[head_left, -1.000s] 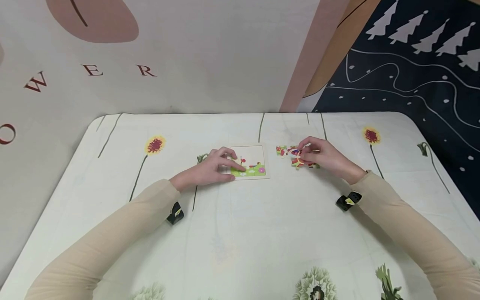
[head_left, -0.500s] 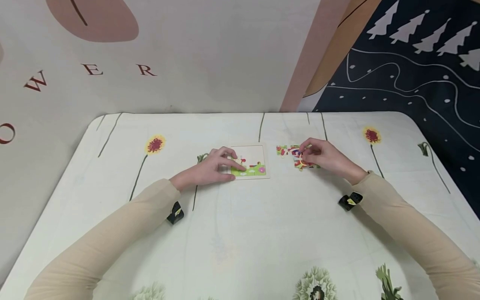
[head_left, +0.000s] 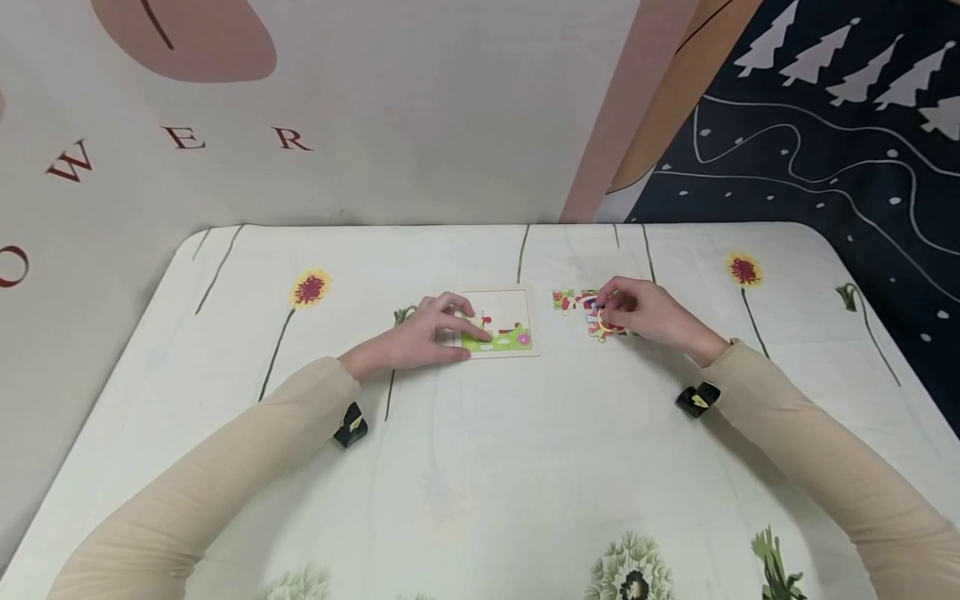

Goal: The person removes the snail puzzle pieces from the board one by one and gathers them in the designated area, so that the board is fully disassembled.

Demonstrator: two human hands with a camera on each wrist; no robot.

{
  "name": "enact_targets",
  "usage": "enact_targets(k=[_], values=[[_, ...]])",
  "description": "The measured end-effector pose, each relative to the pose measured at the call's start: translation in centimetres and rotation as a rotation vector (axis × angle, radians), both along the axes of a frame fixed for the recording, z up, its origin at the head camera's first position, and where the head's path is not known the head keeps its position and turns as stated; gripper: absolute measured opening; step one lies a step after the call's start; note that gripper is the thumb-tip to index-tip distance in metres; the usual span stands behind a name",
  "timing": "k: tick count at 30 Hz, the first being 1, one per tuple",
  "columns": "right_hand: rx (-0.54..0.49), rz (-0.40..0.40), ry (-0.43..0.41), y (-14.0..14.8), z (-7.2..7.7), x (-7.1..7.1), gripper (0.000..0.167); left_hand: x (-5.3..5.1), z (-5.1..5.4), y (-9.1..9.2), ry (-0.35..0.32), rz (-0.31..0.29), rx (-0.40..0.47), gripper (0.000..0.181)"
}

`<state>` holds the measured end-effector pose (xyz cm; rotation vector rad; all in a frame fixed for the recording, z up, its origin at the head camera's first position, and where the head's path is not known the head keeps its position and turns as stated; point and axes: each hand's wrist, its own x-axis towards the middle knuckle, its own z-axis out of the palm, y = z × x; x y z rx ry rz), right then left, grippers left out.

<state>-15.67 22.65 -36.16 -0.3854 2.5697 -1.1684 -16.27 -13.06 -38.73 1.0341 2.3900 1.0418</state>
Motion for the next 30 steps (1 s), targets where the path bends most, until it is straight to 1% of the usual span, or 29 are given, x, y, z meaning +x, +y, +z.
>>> enact_targets(k=[7, 16, 22, 30], values=[[0.044, 0.024, 0.007, -0.09, -0.04, -0.23, 0.012, 0.06, 0.02, 0.01, -0.004, 0.002, -0.005, 0.030], [0.088, 0.035, 0.029, -0.17, -0.04, -0.32, 0.011, -0.03, -0.11, 0.01, -0.003, 0.007, -0.009, 0.030], [0.095, 0.041, 0.037, -0.17, -0.15, -0.31, 0.011, 0.00, -0.15, 0.02, -0.011, 0.009, -0.005, 0.030], [0.094, 0.051, 0.044, -0.14, -0.16, -0.27, 0.013, 0.08, -0.01, 0.04, 0.003, 0.010, -0.001, 0.030]])
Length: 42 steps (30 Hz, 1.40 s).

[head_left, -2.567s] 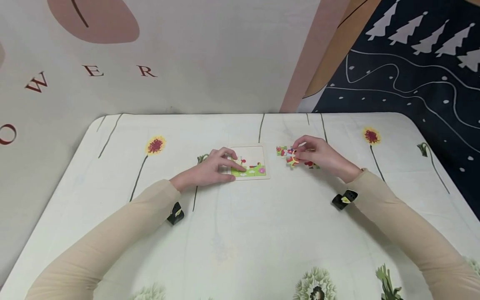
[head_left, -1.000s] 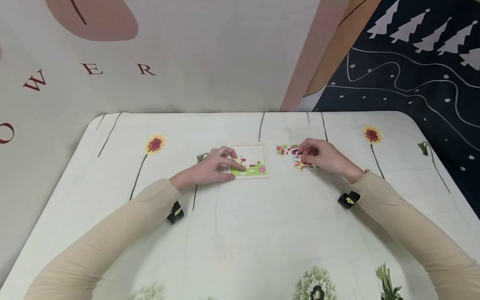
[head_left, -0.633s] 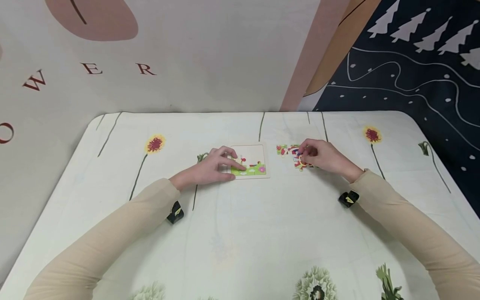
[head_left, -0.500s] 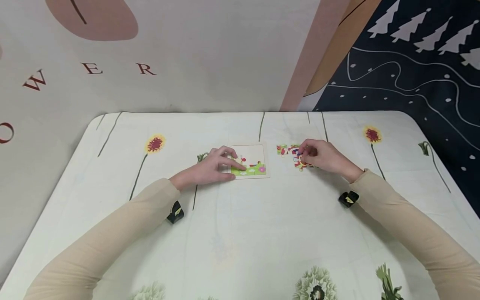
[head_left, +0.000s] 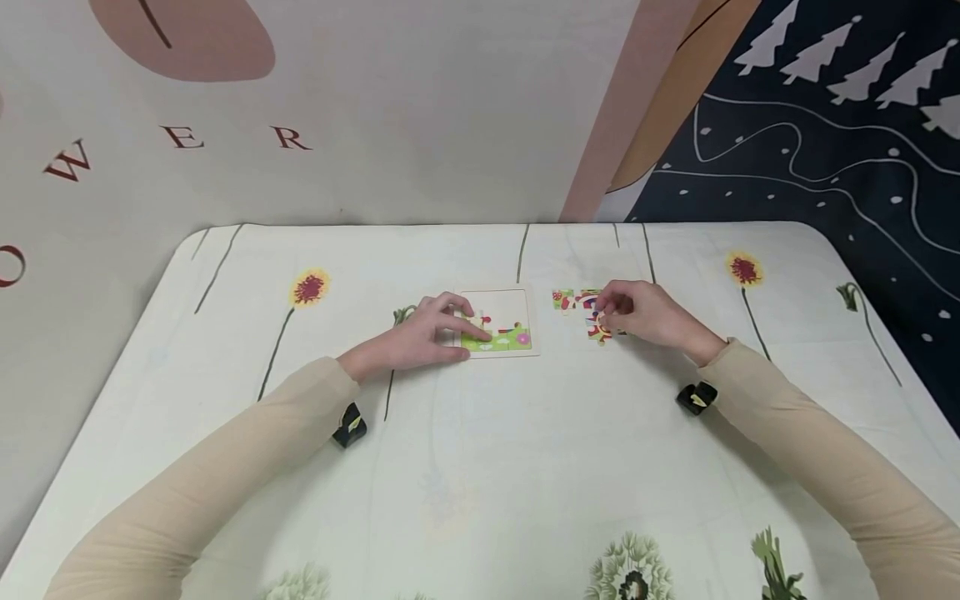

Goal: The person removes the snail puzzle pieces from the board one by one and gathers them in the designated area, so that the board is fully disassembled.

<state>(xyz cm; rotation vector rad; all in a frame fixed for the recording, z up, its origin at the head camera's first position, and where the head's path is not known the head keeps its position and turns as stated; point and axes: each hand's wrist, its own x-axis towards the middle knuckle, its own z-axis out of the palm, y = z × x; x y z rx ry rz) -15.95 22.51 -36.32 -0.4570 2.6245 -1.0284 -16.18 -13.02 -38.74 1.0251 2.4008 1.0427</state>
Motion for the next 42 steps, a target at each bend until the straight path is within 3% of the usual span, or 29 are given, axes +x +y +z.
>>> enact_targets(k=[10, 20, 42], values=[[-0.004, -0.010, 0.025, 0.2, 0.4, -0.3, 0.012, 0.3, 0.3, 0.2, 0.021, 0.010, -0.019, 0.031], [-0.048, -0.013, 0.038, -1.0, 0.4, -0.6, 0.010, 0.8, 0.6, 0.1, 0.144, -0.025, -0.040, 0.031], [-0.090, 0.089, 0.055, -6.5, 0.8, -1.1, 0.010, 1.3, 0.7, -1.1, 0.106, 0.017, -0.025, 0.029]])
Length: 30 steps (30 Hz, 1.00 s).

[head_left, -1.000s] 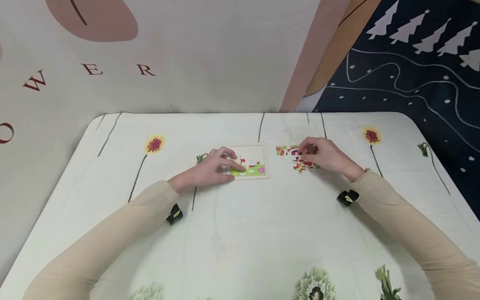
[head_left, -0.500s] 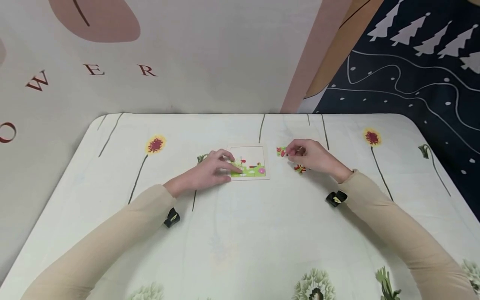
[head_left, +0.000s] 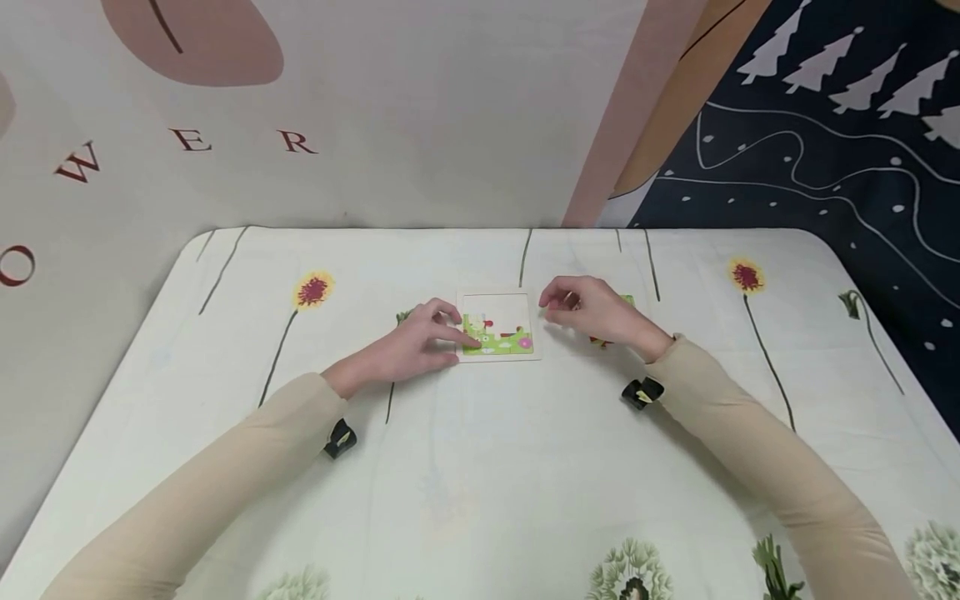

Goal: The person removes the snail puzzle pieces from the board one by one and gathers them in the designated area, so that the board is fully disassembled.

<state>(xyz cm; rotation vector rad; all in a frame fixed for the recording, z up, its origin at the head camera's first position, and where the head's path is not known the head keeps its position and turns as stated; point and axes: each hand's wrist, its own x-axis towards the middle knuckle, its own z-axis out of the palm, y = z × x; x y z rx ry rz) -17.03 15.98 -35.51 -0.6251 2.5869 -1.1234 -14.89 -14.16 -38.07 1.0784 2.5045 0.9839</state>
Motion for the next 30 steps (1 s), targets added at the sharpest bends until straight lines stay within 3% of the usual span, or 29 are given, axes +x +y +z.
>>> enact_targets(k=[10, 19, 30], values=[[-0.042, 0.024, -0.060, -2.5, 0.3, -0.2, 0.011, 0.1, 0.0, -0.1, -0.024, 0.013, 0.017, 0.029], [-0.015, 0.032, -0.118, -4.6, 0.2, -0.4, 0.011, -0.3, -0.3, -0.1, -0.044, 0.020, 0.016, 0.029], [0.022, 0.071, -0.172, -6.0, -0.8, -0.7, 0.015, -0.7, -0.8, -0.2, -0.129, 0.036, 0.055, 0.029]])
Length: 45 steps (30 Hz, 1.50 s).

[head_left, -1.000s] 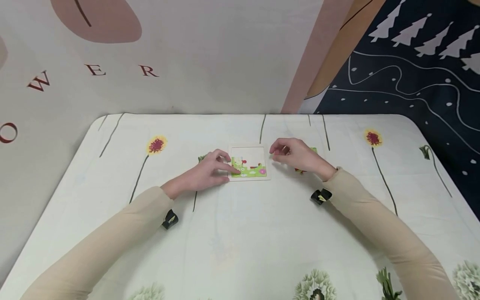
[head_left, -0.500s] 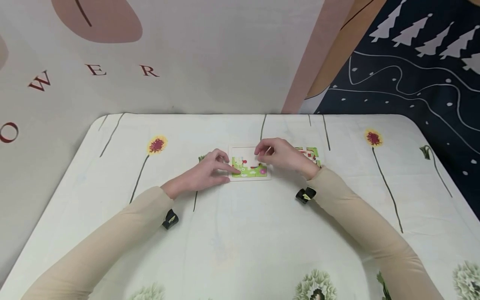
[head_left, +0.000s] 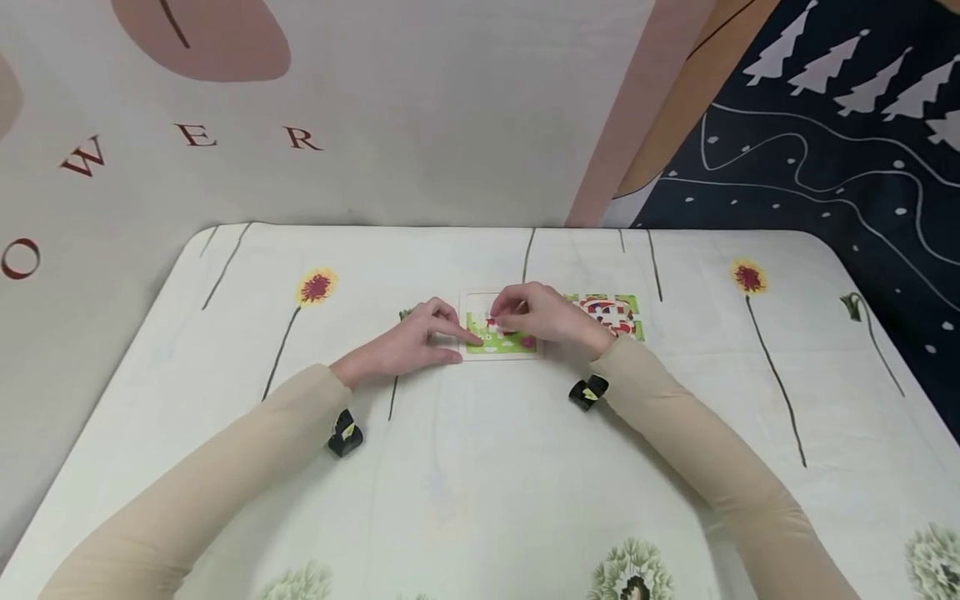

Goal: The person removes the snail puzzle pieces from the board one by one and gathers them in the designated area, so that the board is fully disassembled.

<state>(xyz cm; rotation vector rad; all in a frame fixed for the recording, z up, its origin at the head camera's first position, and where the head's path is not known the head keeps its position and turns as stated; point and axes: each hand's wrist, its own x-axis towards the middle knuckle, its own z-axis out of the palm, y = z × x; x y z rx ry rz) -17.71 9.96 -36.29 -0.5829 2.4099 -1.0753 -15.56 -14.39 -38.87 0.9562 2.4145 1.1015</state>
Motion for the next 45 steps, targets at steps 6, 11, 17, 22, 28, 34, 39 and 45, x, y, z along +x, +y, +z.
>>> enact_targets(k=[6, 11, 17, 22, 28, 34, 39, 45], values=[[0.011, -0.017, -0.016, -0.7, 0.2, 0.0, 0.019, 0.0, 0.1, 0.0, -0.018, -0.002, 0.003, 0.029], [0.042, -0.019, -0.002, -1.4, 0.3, 0.0, 0.025, 0.0, 0.2, 0.0, -0.017, -0.007, 0.007, 0.029], [0.072, -0.027, 0.025, -1.9, 0.0, -0.2, 0.023, -0.1, 0.0, 0.0, -0.023, -0.006, 0.018, 0.029], [0.056, -0.041, 0.020, -2.0, -0.1, -0.2, 0.019, -0.2, 0.0, 0.0, -0.020, -0.008, 0.015, 0.028], [0.002, -0.054, 0.001, -2.0, -0.2, -0.1, 0.016, -0.1, 0.1, 0.0, -0.026, -0.005, 0.027, 0.027], [-0.046, -0.051, 0.018, -1.9, -0.3, -0.1, 0.013, -0.1, 0.0, 0.1, -0.031, -0.009, 0.036, 0.026], [-0.064, -0.054, 0.035, -1.9, -0.2, 0.0, 0.010, -0.1, 0.0, 0.1, -0.034, 0.000, 0.029, 0.027], [-0.071, -0.048, 0.050, -2.0, -0.2, -0.1, 0.005, -0.1, 0.0, 0.1, -0.039, 0.011, 0.014, 0.027]])
